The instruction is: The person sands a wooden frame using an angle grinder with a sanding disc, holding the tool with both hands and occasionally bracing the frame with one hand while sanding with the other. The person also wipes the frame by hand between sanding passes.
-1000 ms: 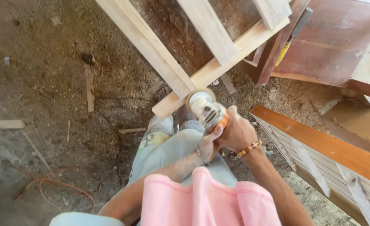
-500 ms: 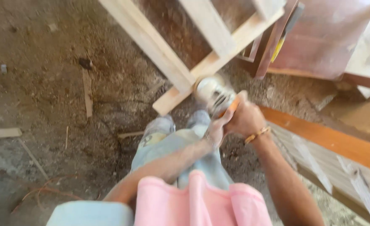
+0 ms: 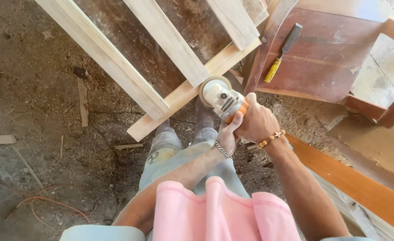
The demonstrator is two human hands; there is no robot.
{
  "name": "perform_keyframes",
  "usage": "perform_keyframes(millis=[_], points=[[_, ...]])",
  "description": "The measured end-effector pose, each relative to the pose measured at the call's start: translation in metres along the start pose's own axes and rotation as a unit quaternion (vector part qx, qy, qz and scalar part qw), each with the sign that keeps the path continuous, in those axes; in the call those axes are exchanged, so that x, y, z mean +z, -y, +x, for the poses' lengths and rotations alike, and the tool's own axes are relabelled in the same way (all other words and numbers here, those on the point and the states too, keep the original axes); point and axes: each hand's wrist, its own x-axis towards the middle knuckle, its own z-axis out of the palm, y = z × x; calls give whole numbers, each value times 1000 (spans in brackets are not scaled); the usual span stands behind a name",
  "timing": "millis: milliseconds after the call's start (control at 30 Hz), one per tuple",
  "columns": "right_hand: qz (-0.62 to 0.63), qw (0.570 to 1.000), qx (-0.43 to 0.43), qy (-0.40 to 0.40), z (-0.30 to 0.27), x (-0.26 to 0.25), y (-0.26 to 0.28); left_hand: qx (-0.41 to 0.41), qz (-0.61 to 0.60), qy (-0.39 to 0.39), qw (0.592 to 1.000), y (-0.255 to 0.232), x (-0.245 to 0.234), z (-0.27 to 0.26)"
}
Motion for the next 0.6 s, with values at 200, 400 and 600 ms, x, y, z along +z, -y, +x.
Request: perform_keyframes(millis=[200, 400, 600], points=[[-6, 1000, -8, -12, 5, -11, -9, 9, 9, 6, 1000, 8, 11, 3], [-32, 997, 20, 60, 8, -35, -7, 32, 1, -42, 999, 34, 14, 11], [-22, 999, 31, -12, 30, -45, -37, -23, 70, -19, 997, 5, 51, 47]])
